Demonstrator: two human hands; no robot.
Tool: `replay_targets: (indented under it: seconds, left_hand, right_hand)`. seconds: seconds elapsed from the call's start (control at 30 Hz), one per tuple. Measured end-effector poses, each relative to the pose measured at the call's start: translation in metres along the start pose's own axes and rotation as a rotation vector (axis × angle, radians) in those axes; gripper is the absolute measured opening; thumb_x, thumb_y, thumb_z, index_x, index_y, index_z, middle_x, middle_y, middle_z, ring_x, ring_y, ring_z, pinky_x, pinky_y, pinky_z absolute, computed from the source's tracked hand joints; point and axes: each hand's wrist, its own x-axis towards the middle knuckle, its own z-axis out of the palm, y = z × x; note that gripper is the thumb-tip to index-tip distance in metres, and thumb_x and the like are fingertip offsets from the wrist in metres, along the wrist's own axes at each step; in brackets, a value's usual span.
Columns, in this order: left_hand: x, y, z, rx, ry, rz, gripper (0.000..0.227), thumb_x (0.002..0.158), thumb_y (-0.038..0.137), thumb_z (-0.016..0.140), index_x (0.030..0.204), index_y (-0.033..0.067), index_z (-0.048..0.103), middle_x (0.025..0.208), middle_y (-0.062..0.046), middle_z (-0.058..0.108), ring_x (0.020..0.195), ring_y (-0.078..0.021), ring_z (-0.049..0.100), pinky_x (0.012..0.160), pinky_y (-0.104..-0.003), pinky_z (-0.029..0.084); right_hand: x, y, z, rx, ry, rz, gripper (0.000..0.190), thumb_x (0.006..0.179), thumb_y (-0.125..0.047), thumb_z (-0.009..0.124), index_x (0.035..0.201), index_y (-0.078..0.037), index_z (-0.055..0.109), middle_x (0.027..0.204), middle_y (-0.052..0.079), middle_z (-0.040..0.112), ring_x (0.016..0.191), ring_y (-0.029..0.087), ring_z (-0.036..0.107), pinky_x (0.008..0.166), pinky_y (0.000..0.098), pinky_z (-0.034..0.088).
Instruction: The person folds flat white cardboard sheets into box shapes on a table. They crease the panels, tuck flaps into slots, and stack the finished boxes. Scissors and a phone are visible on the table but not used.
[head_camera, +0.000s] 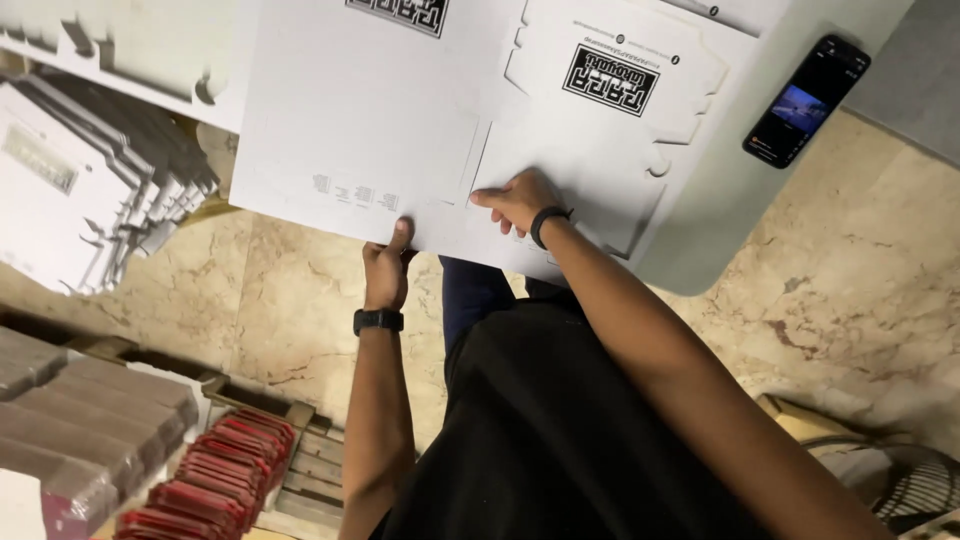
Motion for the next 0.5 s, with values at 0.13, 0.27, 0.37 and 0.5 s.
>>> replay_targets:
  seconds: [0.13, 0.27, 0.37, 0.5]
  left_hand:
    - [-0.012, 0.005, 0.001, 0.077, 0.016, 0.039, 0.049, 0.093, 0.028, 0.081, 0.127, -0.0031, 0.066, 0.105, -0.017, 0.073, 0.093, -0.0276, 0.072, 0.093, -0.05, 0.06]
    - [-0.035, 0.009, 0.016, 0.29, -0.05, 0.25, 0.049, 0.099, 0.017, 0.073, 0.139, -0.0063, 0.056, 0.122, -0.023, 0.068, 0.114, -0.0348, 0.064, 0.097, -0.054, 0.055]
    - [-0.043, 0.001, 0.011, 0.377, -0.052, 0.313, 0.048, 0.101, 0.012, 0.069, 0.142, -0.0063, 0.051, 0.128, -0.027, 0.065, 0.12, -0.0409, 0.061, 0.099, -0.058, 0.053]
    - [0.012, -0.077, -0.014, 0.212, 0.041, 0.268, 0.054, 0.109, 0.02, 0.06, 0.149, -0.0102, 0.04, 0.14, -0.032, 0.056, 0.129, -0.0455, 0.055, 0.102, -0.061, 0.051]
  right_hand:
    - [0.012, 0.003, 0.007, -0.028, 0.02, -0.004, 0.04, 0.081, -0.044, 0.074, 0.071, -0.005, 0.075, 0.053, 0.011, 0.066, 0.037, 0.017, 0.058, 0.037, 0.0245, 0.04]
    - [0.028, 0.013, 0.016, -0.002, 0.07, 0.023, 0.037, 0.075, -0.045, 0.077, 0.067, -0.009, 0.075, 0.051, 0.009, 0.066, 0.037, 0.017, 0.06, 0.037, 0.0244, 0.041]
    - [0.021, 0.008, 0.021, 0.014, 0.072, 0.028, 0.036, 0.073, -0.045, 0.079, 0.066, -0.01, 0.076, 0.05, 0.008, 0.066, 0.037, 0.016, 0.06, 0.036, 0.024, 0.041]
    - [0.024, 0.008, 0.017, 0.014, 0.093, 0.046, 0.035, 0.077, -0.039, 0.076, 0.071, -0.005, 0.076, 0.052, 0.01, 0.065, 0.036, 0.016, 0.055, 0.036, 0.0242, 0.038]
